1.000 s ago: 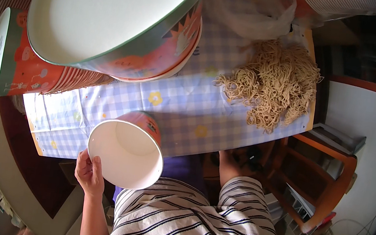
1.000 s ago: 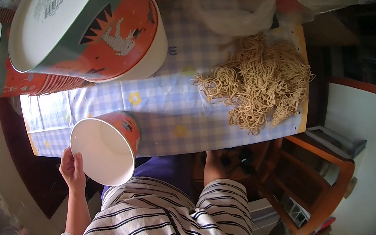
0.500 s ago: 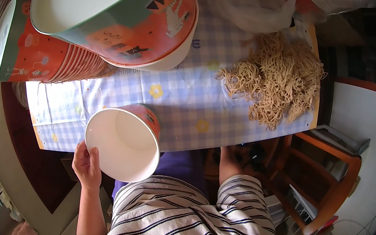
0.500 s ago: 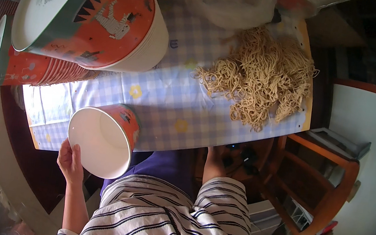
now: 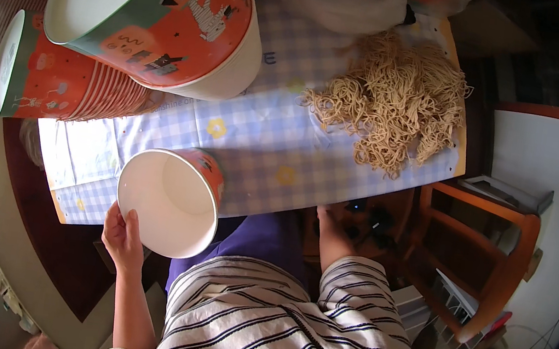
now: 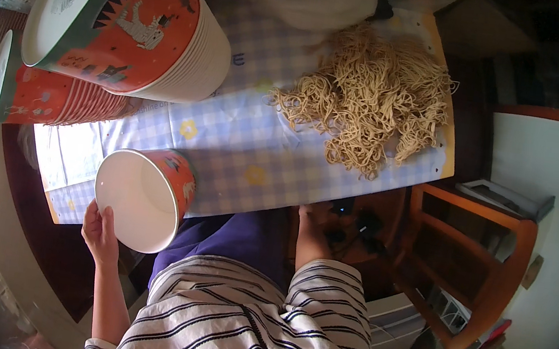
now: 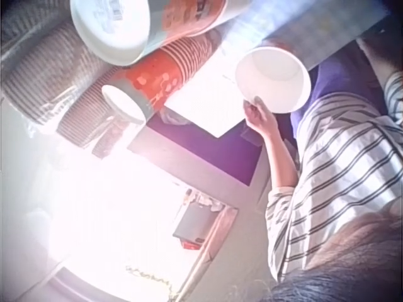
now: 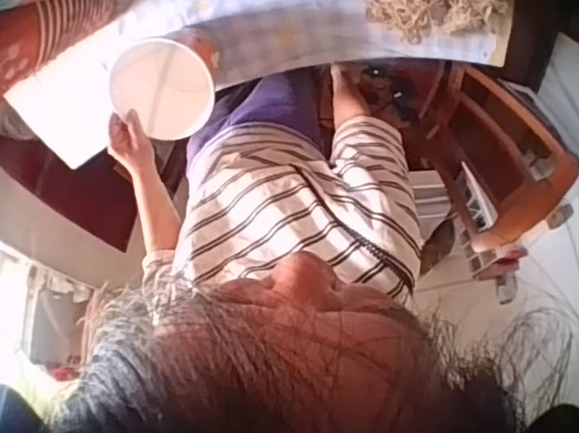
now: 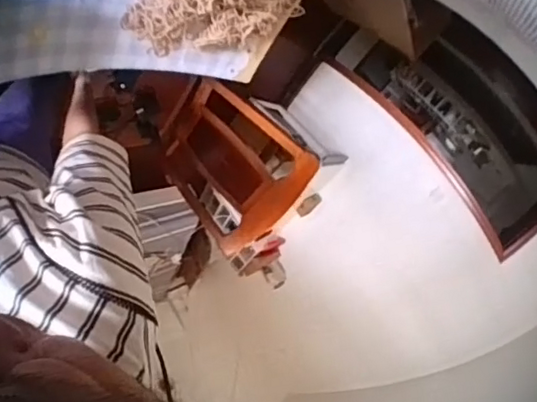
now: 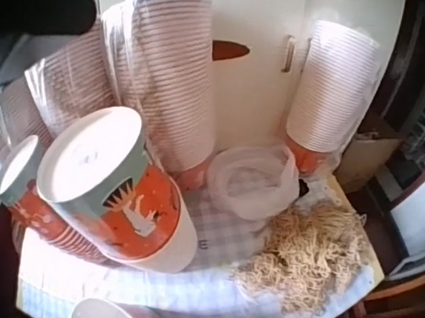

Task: Portioning dry noodles and placing them into paper buckets.

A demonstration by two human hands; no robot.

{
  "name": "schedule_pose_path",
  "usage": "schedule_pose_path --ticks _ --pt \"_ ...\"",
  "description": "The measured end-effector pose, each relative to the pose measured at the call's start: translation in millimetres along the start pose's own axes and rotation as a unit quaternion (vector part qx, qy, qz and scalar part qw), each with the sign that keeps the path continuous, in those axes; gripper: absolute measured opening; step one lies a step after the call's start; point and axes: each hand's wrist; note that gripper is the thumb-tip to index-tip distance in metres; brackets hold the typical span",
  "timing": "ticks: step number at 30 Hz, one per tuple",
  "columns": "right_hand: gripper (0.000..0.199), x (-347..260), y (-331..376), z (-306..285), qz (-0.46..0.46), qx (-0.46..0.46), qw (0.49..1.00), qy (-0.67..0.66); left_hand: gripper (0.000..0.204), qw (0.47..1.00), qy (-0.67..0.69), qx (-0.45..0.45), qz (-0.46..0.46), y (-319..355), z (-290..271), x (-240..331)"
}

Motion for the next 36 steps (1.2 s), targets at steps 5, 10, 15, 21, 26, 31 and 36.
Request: schedule_pose_path --ticks 5,10,15,21,26,31,36 --pt "0.078 -25 40 -16 0.015 0.001 0.998 0.053 0.027 1.000 0.014 0.009 -0.009 5 -1 2" --pt "0.057 -7 61 10 -0.095 -0.039 0.985 0.140 0.029 0.999 -0.001 -0.011 -0.042 2 2 9" --pt "0.024 -15 59 2 -0.192 -0.207 0.947 0.152 0.035 0.999 0.004 -0.014 -0.049 1 -3 10" --pt "0.028 -64 113 -38 -0.223 -0.180 0.941 0.179 0.037 0.998 -0.003 -0.041 -0.040 -2 -7 8" --pt "0.024 -93 152 -53 -0.360 -0.178 0.902 0.156 0.033 0.998 -0.002 -0.044 -0.038 -7 -9 2" --pt "0.023 -122 177 -120 -0.471 -0.295 0.816 0.159 0.031 0.998 -0.015 -0.053 -0.021 -12 -9 1" --pt "0.030 -157 188 -206 -0.517 -0.358 0.689 0.360 0.031 0.996 -0.043 -0.079 0.008 -22 -10 8"
Point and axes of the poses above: each hand's wrist, its own y-axis away from the middle knuckle, its own z-axis out of the palm, x = y × z, and after that the axes turned 4 degrees about -x, right-handed
